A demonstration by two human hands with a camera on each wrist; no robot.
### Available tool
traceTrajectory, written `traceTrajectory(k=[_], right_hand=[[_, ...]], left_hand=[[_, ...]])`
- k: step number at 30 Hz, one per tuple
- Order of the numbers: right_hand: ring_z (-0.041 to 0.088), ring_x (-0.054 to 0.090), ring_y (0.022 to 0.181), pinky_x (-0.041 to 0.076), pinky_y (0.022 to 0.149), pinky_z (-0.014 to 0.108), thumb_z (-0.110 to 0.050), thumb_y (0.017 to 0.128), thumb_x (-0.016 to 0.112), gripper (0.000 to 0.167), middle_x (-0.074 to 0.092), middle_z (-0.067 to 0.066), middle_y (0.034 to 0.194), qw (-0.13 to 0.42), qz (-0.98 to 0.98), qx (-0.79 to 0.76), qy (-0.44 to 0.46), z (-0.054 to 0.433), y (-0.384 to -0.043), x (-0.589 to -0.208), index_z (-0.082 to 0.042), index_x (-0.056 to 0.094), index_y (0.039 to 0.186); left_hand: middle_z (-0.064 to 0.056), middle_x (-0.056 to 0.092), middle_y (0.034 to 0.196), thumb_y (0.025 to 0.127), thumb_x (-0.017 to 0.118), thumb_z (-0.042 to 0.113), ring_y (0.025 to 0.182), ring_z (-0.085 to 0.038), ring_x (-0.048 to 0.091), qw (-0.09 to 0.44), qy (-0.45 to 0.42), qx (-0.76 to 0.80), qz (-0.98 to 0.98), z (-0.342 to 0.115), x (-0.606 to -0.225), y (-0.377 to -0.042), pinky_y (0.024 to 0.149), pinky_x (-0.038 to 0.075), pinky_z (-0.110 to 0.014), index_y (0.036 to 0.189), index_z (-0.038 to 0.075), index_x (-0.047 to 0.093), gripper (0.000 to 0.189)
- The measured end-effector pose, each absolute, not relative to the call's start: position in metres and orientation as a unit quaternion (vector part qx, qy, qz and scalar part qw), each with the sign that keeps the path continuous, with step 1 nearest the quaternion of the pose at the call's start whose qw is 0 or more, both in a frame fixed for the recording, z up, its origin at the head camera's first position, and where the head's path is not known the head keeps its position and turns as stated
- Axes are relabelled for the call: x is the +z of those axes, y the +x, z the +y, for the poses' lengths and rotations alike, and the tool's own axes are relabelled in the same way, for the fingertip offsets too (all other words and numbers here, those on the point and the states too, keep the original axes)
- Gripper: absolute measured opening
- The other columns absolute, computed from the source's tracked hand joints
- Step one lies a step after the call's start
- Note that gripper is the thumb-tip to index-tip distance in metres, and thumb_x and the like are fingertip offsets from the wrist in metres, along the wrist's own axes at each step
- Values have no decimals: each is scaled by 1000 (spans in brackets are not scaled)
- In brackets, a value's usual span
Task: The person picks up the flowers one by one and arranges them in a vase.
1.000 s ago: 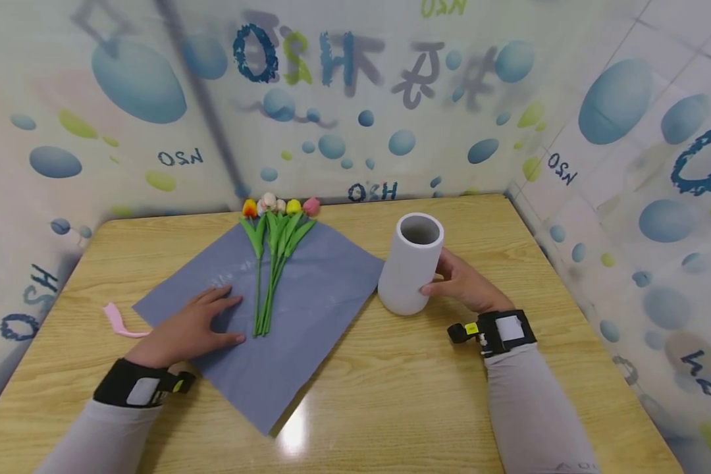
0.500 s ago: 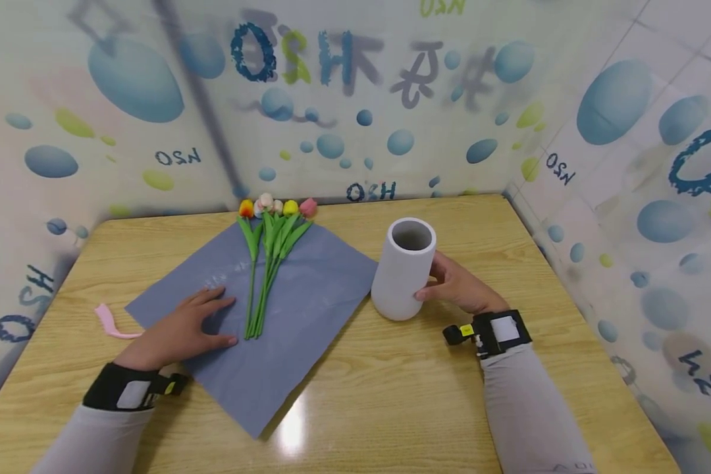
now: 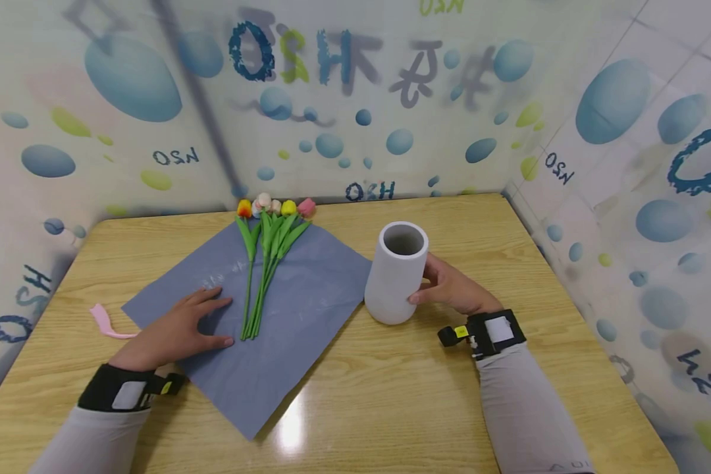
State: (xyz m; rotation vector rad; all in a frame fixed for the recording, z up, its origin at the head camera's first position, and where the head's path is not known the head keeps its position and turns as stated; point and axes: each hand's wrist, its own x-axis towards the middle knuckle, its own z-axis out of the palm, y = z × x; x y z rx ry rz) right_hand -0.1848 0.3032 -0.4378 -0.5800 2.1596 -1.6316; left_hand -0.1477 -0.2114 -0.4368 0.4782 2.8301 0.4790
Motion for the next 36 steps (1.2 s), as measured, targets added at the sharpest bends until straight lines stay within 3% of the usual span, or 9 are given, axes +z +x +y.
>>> traceTrajectory(k=[5, 14, 22, 29, 36], right_hand=[[13, 49, 138, 40, 113, 43, -5, 86, 82, 84, 49, -6, 153, 185, 767, -579, -206, 304, -184, -438, -20, 39, 156], [23, 45, 142, 29, 119, 63, -6, 84, 83, 87, 46, 3, 158, 188, 768, -582, -189, 304, -186, -439, -22, 38, 157], [25, 46, 141, 29, 120, 64, -6, 84, 83, 87, 46, 4, 158, 189, 765, -586, -187, 305, -186, -438, -22, 38, 157], [29, 44, 144, 28, 120, 65, -6, 86, 83, 86, 45, 6, 159, 188, 764, -585, -197, 306, -187, -440, -23, 37, 157], [32, 44, 145, 30, 120, 63, -5, 86, 81, 85, 44, 9, 160, 192, 762, -585, -203, 305, -188, -441, -22, 37, 157]], left_hand=[[-27, 40, 161, 81, 85, 52, 150, -58, 27, 116, 164, 163, 966, -212, -439, -149, 115, 32, -73, 147, 7, 58, 85], [-29, 42, 159, 80, 87, 50, 147, -58, 33, 115, 173, 161, 965, -209, -438, -152, 113, 36, -71, 145, 5, 59, 84], [-30, 54, 147, 97, 71, 34, 139, -53, 47, 118, 174, 151, 966, -198, -420, -167, 112, 41, -67, 140, 0, 61, 56], [-28, 51, 152, 107, 55, 38, 139, -48, 50, 55, 67, 244, 966, -172, -395, -189, 109, 45, -64, 153, -1, 46, 61], [-27, 60, 141, 104, 60, 39, 123, -43, 62, 13, 12, 323, 946, -138, -405, -210, 95, 54, -58, 151, 0, 49, 62]])
